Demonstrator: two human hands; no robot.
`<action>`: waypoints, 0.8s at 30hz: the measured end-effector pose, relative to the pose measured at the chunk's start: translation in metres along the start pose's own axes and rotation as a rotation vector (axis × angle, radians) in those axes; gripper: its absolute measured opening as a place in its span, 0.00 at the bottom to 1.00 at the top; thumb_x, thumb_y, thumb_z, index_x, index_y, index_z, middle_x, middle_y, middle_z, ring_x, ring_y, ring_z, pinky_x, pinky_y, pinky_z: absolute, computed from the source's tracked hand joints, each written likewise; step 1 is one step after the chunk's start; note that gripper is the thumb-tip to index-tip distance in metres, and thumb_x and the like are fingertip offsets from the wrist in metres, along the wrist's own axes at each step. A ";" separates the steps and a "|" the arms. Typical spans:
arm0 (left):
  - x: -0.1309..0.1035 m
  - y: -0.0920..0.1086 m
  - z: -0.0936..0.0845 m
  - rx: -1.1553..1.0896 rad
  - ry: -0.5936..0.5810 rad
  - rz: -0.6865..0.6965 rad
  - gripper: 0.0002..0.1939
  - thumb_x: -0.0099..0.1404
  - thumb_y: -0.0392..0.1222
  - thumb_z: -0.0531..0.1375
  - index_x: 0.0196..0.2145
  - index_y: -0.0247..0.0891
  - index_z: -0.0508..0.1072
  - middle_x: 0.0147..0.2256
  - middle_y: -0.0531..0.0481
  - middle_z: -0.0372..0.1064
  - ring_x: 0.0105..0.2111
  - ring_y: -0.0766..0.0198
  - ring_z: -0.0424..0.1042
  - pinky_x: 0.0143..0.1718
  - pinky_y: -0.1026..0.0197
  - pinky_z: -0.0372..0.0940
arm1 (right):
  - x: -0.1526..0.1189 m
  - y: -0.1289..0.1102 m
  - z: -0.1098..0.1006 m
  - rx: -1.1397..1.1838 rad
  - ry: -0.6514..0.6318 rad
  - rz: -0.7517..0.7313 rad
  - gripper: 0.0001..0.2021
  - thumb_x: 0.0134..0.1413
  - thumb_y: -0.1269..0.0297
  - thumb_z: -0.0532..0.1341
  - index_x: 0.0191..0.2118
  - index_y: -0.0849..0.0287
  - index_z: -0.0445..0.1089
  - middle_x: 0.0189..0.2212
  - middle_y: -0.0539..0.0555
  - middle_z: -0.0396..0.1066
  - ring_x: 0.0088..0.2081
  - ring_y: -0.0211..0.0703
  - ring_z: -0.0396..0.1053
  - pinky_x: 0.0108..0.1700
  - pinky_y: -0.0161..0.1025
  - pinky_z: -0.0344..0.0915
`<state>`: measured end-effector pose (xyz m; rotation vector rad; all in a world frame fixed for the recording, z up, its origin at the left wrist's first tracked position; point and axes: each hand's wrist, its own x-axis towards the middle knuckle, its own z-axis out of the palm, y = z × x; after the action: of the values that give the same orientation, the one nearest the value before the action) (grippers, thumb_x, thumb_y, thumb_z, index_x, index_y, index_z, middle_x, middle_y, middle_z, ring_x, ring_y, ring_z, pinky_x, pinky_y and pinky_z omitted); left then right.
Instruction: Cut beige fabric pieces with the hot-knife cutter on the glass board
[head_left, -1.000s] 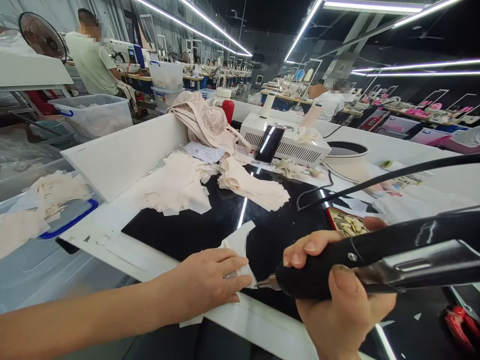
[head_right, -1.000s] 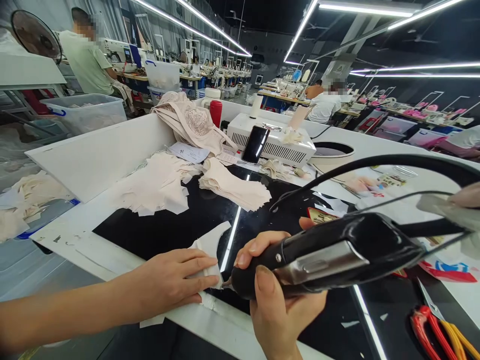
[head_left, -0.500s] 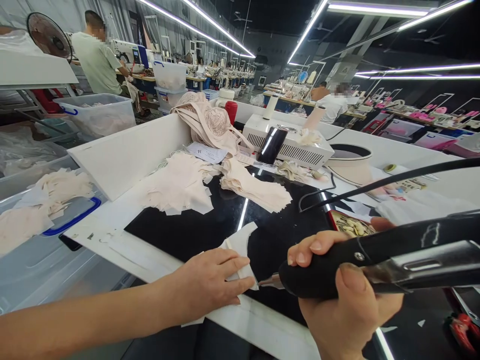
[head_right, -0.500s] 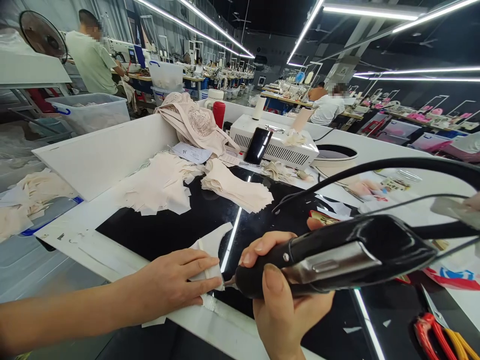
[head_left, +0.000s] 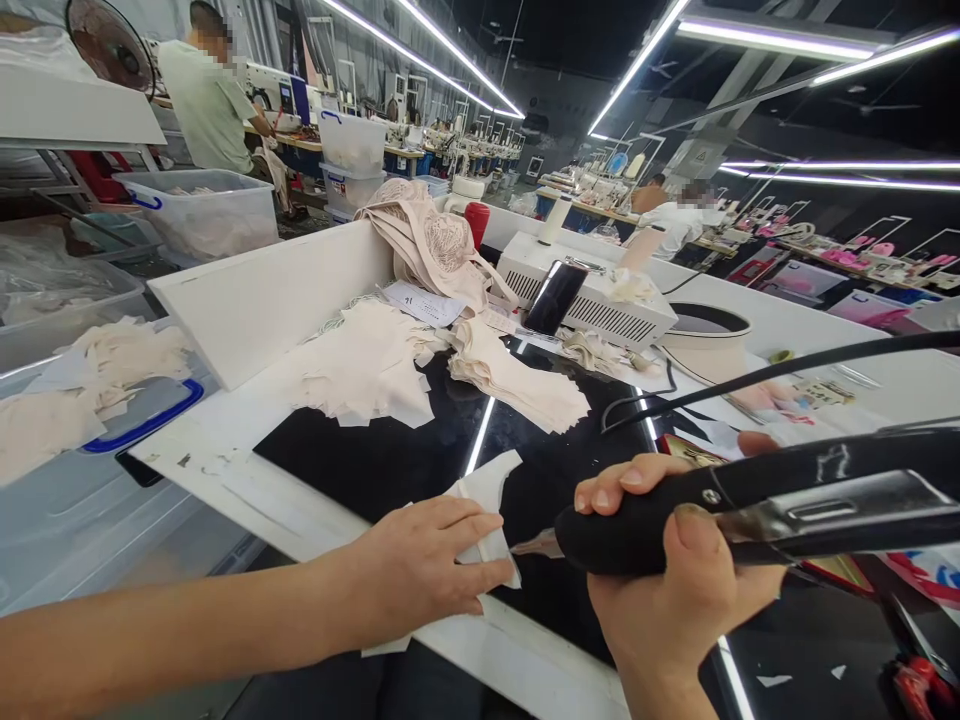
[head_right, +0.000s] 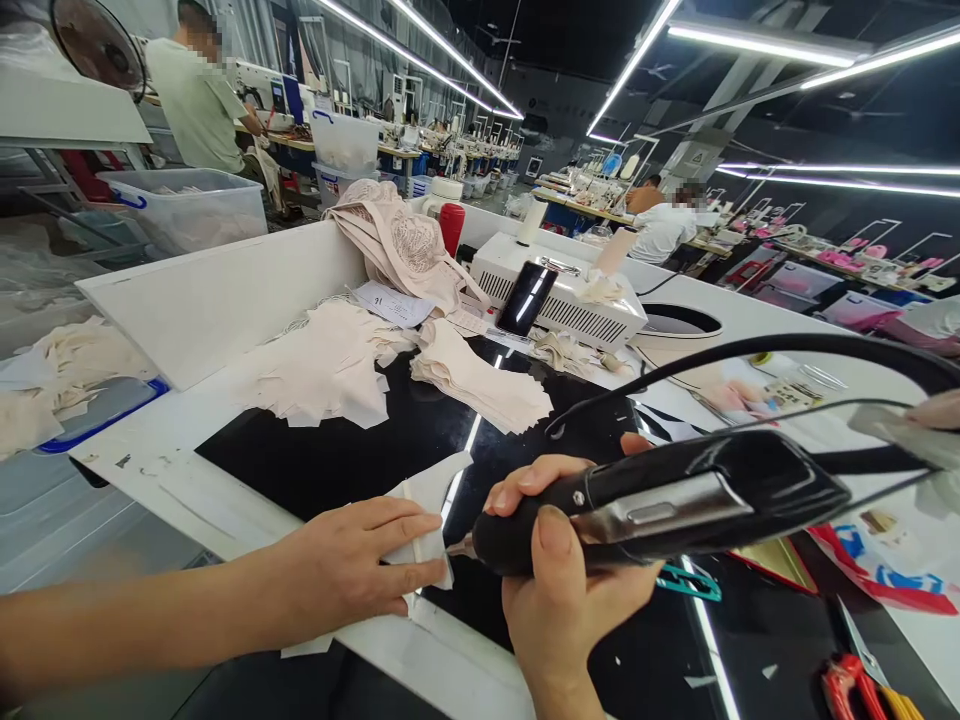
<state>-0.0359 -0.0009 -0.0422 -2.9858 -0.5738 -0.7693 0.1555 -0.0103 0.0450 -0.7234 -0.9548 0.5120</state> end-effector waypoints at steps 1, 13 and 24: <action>0.000 0.000 0.000 -0.003 -0.001 0.002 0.25 0.67 0.50 0.72 0.57 0.42 0.73 0.61 0.39 0.70 0.58 0.51 0.73 0.62 0.51 0.70 | 0.000 0.000 0.000 -0.003 -0.004 0.001 0.24 0.53 0.64 0.70 0.55 0.48 0.68 0.27 0.42 0.73 0.22 0.38 0.68 0.24 0.38 0.72; 0.003 -0.001 -0.007 -0.024 -0.026 -0.004 0.25 0.67 0.53 0.72 0.56 0.44 0.73 0.64 0.35 0.68 0.63 0.49 0.70 0.66 0.49 0.66 | 0.005 0.003 0.004 -0.023 0.032 -0.010 0.23 0.52 0.66 0.69 0.54 0.48 0.67 0.27 0.42 0.72 0.22 0.37 0.68 0.25 0.37 0.71; 0.005 -0.001 -0.015 0.014 -0.129 0.004 0.24 0.72 0.55 0.67 0.58 0.43 0.71 0.67 0.36 0.64 0.65 0.48 0.68 0.66 0.49 0.64 | 0.006 0.009 0.005 -0.015 0.001 -0.017 0.25 0.54 0.65 0.70 0.56 0.48 0.66 0.28 0.41 0.73 0.22 0.37 0.68 0.26 0.38 0.73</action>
<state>-0.0395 0.0000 -0.0267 -3.0389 -0.5737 -0.5730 0.1529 0.0014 0.0433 -0.7286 -0.9637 0.4901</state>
